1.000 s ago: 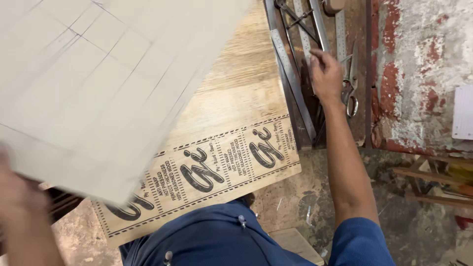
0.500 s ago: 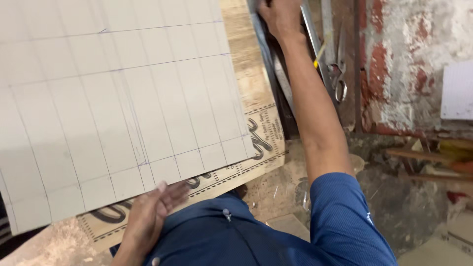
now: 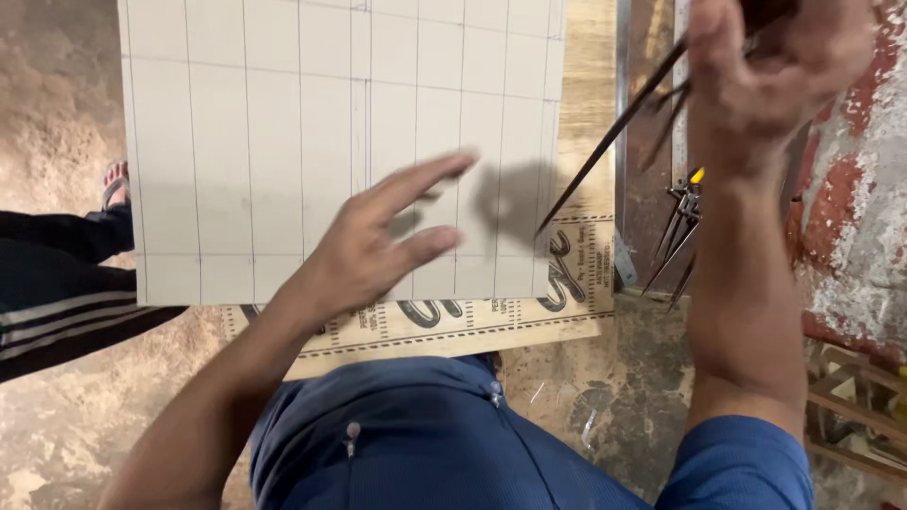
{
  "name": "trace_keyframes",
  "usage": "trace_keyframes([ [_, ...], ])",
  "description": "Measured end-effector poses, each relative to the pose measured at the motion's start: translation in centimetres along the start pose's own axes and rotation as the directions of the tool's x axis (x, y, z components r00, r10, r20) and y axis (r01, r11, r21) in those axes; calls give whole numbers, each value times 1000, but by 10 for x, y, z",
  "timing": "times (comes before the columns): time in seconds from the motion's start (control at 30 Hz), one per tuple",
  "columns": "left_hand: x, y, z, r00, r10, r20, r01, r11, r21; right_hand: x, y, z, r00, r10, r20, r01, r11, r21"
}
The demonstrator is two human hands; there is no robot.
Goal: The person uses a metal ruler and a yellow pencil to draw straight lines on a large sheet of plywood. They repeatedly reposition the ruler to create a grid pattern of vertical and horizontal lines. Later, they use a compass to mark points on the sheet.
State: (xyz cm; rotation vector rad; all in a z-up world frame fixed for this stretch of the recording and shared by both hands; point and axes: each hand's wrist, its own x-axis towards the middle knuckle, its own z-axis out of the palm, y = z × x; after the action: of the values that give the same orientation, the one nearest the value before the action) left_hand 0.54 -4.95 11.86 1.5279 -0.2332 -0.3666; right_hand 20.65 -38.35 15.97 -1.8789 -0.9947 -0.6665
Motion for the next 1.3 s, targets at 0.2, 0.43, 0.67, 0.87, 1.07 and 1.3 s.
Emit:
trace_keyframes([
  [0.2,42,-7,42,922,51,384,-13,995,-100,-15,-130,83,964,259,55,-264,932,250],
  [0.43,-3,-47,23,940,-334,-69,266,844,-465,-130,-99,70,895,443,-49,-441,896,41],
  [0.67,-34,-59,-22,852,-435,-290,186,770,-610,-223,-168,110,705,329,628,-242,944,-222],
  [0.87,-39,-48,-15,821,-481,-307,294,817,-495,-157,-142,145,672,281,685,-43,938,-343],
  [1.07,-31,-58,1,834,-509,-214,330,770,-546,-137,-126,138,872,312,378,-299,950,-93],
  [1.3,-19,-68,31,949,-291,118,311,816,-487,-138,-121,85,888,92,451,-140,987,75],
])
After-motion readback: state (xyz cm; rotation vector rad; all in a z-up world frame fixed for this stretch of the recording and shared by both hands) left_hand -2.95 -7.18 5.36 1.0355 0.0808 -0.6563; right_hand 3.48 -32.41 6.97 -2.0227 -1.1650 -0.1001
